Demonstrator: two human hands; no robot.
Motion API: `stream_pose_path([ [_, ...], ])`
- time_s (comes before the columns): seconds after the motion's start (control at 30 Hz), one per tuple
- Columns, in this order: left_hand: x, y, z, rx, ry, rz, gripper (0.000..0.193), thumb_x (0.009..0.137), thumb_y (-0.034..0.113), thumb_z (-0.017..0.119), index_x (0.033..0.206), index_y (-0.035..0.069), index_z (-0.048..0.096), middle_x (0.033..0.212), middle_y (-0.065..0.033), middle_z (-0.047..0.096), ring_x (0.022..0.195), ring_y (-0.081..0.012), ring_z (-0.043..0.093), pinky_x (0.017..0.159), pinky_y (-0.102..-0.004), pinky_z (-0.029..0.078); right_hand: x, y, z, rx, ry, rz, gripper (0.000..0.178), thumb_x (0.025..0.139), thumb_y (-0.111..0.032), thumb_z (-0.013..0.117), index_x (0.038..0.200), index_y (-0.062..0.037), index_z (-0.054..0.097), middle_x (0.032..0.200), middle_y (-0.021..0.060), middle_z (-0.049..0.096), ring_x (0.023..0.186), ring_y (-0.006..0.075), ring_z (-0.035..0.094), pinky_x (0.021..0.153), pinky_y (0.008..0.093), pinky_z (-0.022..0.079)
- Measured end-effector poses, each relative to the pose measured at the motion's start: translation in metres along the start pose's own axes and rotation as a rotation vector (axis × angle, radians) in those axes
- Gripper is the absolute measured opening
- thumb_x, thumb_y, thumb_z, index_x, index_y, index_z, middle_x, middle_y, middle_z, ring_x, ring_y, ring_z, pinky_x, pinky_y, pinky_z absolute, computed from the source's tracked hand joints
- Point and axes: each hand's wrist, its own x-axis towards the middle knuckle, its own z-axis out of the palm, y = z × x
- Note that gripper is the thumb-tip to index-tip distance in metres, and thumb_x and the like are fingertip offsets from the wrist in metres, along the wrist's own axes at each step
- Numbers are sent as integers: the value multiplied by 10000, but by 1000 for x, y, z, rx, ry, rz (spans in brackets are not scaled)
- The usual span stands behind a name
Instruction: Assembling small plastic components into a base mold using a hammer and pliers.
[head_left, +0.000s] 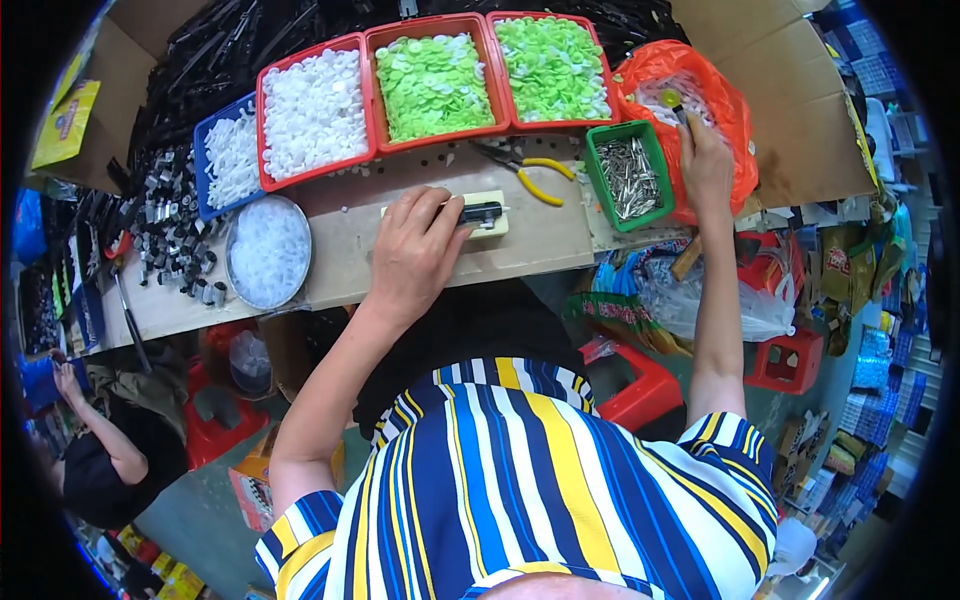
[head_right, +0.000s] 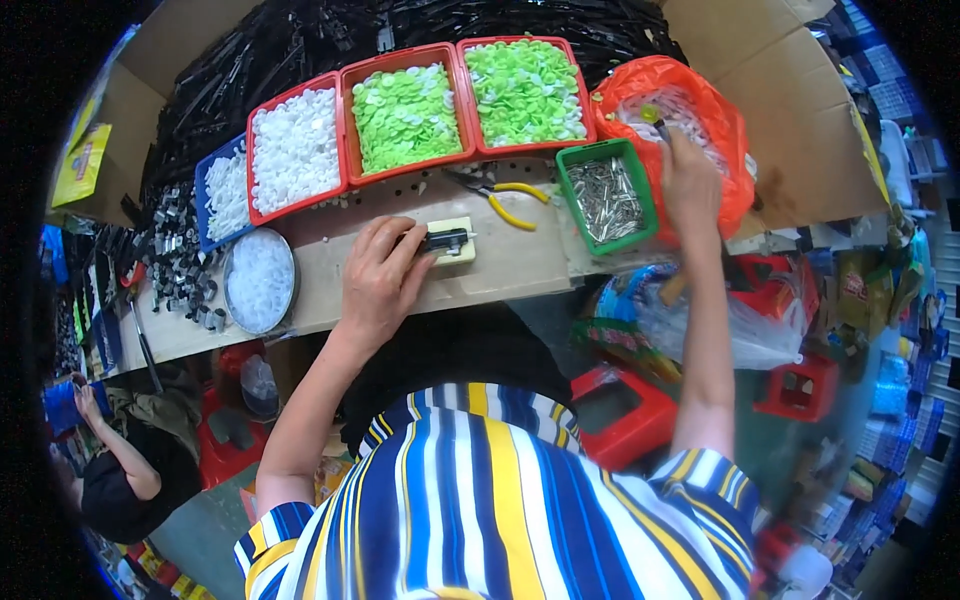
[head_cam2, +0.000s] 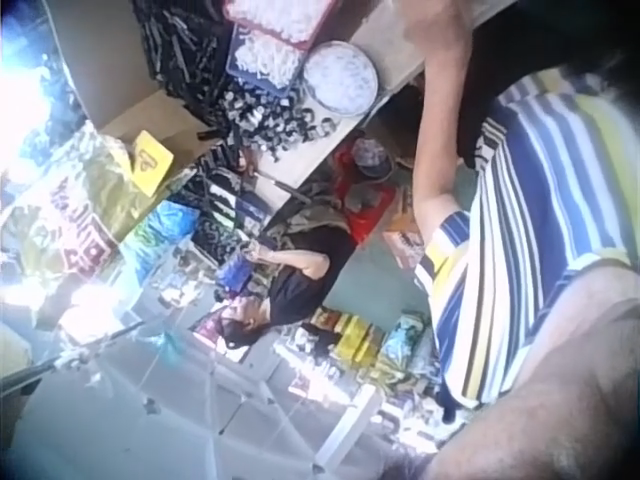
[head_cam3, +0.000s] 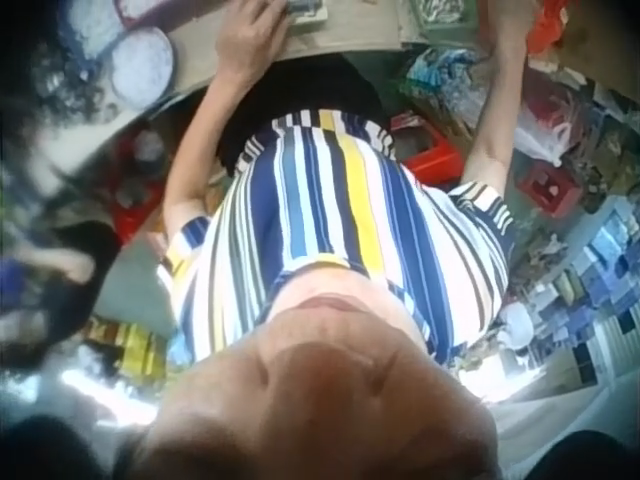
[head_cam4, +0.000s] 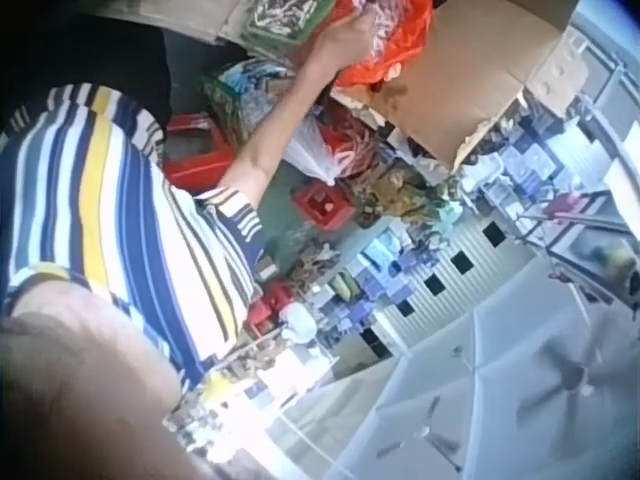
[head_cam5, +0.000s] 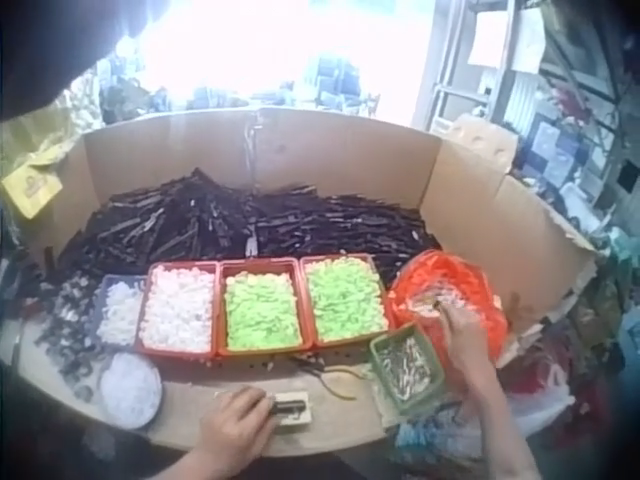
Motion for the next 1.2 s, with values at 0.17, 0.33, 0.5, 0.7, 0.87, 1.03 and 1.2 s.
stream_pose_path([
  [0.17, 15, -1, -2, 2, -208, -22, 303, 816, 88, 726, 1095, 2, 644, 1022, -134, 595, 1050, -337, 554, 880, -422, 470, -5, 38, 15, -123, 1, -121, 221, 942, -158, 618, 1119, -39, 674, 947, 196, 632, 837, 378, 641, 704, 463, 498],
  [0.33, 15, -1, 0, -77, -188, -71, 346, 835, 58, 701, 1163, -7, 610, 1053, -160, 555, 1010, -346, 550, 869, -421, 466, -11, -40, -21, 182, 7, -108, 187, 895, -64, 639, 1072, -11, 665, 1012, 179, 618, 918, 355, 637, 761, 444, 509],
  [0.5, 26, -4, -11, -243, -119, -196, 387, 885, 25, 649, 1257, -32, 559, 1073, -183, 515, 978, -343, 553, 858, -404, 472, -48, -138, -12, 515, -385, -278, 304, 830, -45, 694, 1112, -1, 589, 1239, 208, 561, 1073, 381, 609, 899, 439, 518],
  [0.7, 32, -5, -21, -600, -8, -430, 262, 901, 74, 677, 1105, -7, 535, 1010, -86, 536, 877, -178, 540, 766, -304, 463, -38, -159, 8, 285, -483, -191, 299, 816, -64, 681, 1073, 11, 548, 1169, 181, 542, 1090, 387, 545, 917, 451, 478],
  [0.87, 24, -8, -19, -955, -91, -624, 310, 955, 127, 643, 1178, 29, 451, 969, -67, 585, 864, -122, 551, 770, -281, 460, -30, -166, 10, 200, -501, -176, 144, 720, -40, 657, 850, 13, 627, 1023, 165, 553, 976, 342, 548, 823, 444, 487],
  [1.03, 29, -2, -26, -689, -77, -545, 306, 1008, 183, 563, 1228, 5, 446, 935, -133, 590, 825, -190, 563, 758, -309, 460, -32, -166, 13, 176, -403, -156, 153, 697, -17, 639, 848, -30, 659, 895, 81, 614, 904, 296, 607, 768, 439, 480],
  [1.2, 31, -4, -26, -714, -107, -545, 262, 1010, 193, 576, 1172, -10, 552, 866, -123, 587, 748, -203, 554, 711, -311, 466, -26, -167, -14, 667, -420, -96, 106, 766, 2, 596, 864, -26, 624, 1042, 119, 634, 989, 329, 610, 768, 449, 437],
])
